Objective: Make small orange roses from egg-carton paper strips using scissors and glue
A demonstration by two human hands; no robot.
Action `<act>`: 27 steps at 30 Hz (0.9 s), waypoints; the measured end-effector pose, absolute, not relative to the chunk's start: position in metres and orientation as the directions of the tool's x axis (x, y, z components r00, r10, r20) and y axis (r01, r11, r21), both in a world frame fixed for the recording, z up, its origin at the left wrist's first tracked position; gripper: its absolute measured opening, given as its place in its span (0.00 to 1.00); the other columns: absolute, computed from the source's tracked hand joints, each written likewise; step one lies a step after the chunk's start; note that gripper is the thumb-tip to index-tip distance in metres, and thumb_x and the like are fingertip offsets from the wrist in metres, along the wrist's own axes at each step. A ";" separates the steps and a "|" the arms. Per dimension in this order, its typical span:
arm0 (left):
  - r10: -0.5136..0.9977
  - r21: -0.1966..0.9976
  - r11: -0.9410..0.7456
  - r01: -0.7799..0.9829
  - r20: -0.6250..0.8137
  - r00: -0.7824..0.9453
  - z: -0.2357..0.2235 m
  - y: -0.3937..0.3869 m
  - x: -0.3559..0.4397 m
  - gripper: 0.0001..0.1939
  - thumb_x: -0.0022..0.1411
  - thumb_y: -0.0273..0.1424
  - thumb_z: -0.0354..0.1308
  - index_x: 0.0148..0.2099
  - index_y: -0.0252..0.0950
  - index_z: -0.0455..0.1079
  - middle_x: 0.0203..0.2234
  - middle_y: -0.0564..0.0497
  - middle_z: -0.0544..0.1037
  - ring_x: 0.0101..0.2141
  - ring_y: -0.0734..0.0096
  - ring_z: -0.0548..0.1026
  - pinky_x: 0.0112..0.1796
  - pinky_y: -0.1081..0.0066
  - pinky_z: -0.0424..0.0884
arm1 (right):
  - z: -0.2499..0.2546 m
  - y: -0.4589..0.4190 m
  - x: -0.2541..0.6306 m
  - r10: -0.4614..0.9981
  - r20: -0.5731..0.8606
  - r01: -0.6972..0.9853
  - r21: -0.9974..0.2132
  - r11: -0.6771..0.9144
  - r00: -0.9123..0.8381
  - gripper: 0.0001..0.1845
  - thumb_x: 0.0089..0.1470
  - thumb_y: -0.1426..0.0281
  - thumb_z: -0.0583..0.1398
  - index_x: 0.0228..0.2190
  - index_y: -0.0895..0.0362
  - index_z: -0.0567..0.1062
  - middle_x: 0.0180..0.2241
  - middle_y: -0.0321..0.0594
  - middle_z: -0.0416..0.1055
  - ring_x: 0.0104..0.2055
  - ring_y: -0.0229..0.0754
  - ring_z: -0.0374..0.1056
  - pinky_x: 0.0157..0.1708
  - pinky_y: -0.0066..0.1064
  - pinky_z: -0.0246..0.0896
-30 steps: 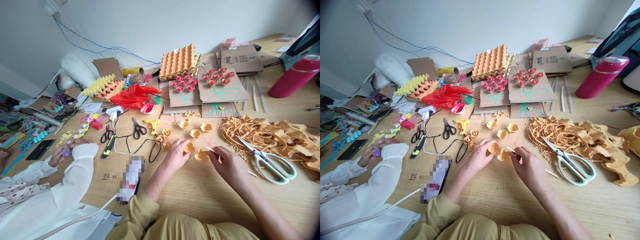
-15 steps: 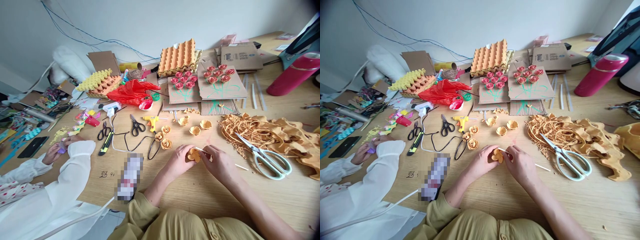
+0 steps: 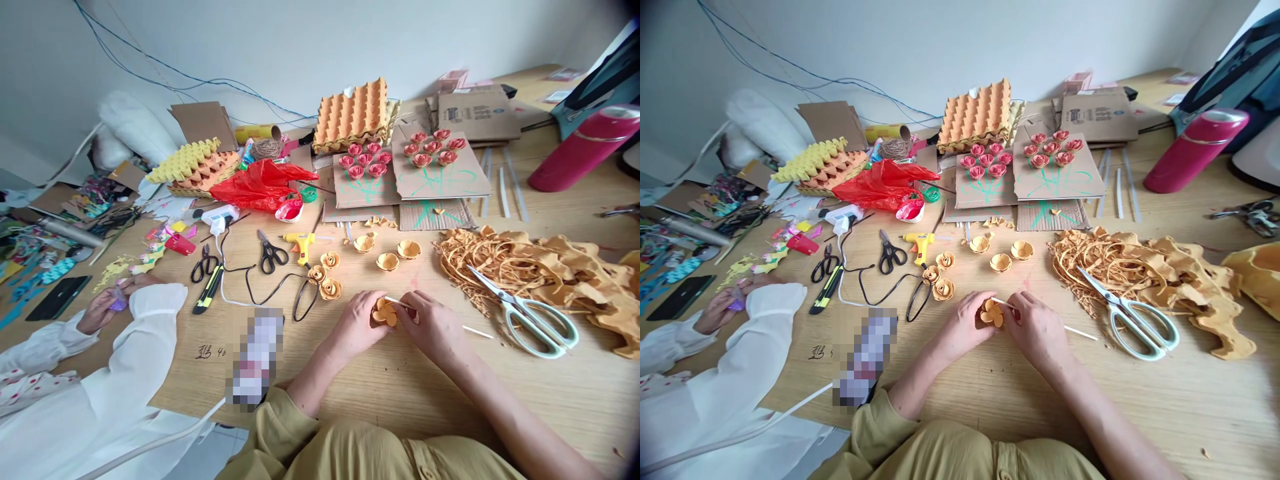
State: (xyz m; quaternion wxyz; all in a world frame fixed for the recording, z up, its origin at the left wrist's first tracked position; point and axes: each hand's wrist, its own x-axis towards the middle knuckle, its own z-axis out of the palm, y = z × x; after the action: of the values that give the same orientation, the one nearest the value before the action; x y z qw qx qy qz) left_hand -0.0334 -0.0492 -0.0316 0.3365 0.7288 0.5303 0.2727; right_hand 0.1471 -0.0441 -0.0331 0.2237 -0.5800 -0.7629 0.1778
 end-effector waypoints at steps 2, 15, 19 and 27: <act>0.954 0.779 -0.227 0.585 0.056 0.296 -0.034 -0.049 -0.033 0.27 0.53 0.23 0.67 0.55 0.38 0.67 0.49 0.46 0.77 0.51 0.58 0.74 0.53 0.59 0.70 | -0.034 -0.044 0.146 0.966 0.131 0.808 -0.529 0.258 -0.222 0.15 0.63 0.60 0.55 0.28 0.53 0.69 0.26 0.35 0.71 0.25 0.38 0.65 0.26 0.29 0.50; 0.974 0.688 -0.225 0.690 0.133 0.184 -0.024 -0.026 -0.048 0.24 0.58 0.25 0.66 0.56 0.38 0.67 0.49 0.44 0.75 0.51 0.59 0.75 0.54 0.58 0.71 | -0.028 -0.043 0.150 0.963 0.195 0.773 -0.575 0.267 -0.188 0.13 0.64 0.59 0.56 0.32 0.53 0.70 0.28 0.34 0.71 0.25 0.38 0.66 0.26 0.29 0.52; 0.981 0.572 -0.183 0.799 0.056 0.184 -0.024 -0.014 -0.049 0.24 0.60 0.25 0.64 0.57 0.34 0.66 0.51 0.40 0.74 0.53 0.55 0.74 0.55 0.55 0.71 | -0.029 -0.042 0.153 0.957 0.212 0.752 -0.594 0.287 -0.197 0.11 0.64 0.62 0.56 0.32 0.53 0.70 0.28 0.34 0.71 0.27 0.38 0.68 0.28 0.29 0.55; 0.950 0.398 -0.312 0.863 0.156 0.272 -0.003 -0.010 -0.040 0.25 0.61 0.30 0.65 0.59 0.35 0.65 0.52 0.41 0.73 0.55 0.53 0.71 0.56 0.54 0.69 | -0.024 -0.039 0.165 0.933 0.306 0.704 -0.619 0.347 -0.191 0.12 0.66 0.61 0.54 0.36 0.55 0.72 0.30 0.37 0.69 0.28 0.39 0.66 0.32 0.32 0.59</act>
State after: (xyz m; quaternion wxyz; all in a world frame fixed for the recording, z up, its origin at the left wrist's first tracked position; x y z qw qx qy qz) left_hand -0.0396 -0.0095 -0.0025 0.1177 0.7887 0.5745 0.1848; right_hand 0.1655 -0.0394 -0.0241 0.3292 -0.5442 -0.7519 0.1737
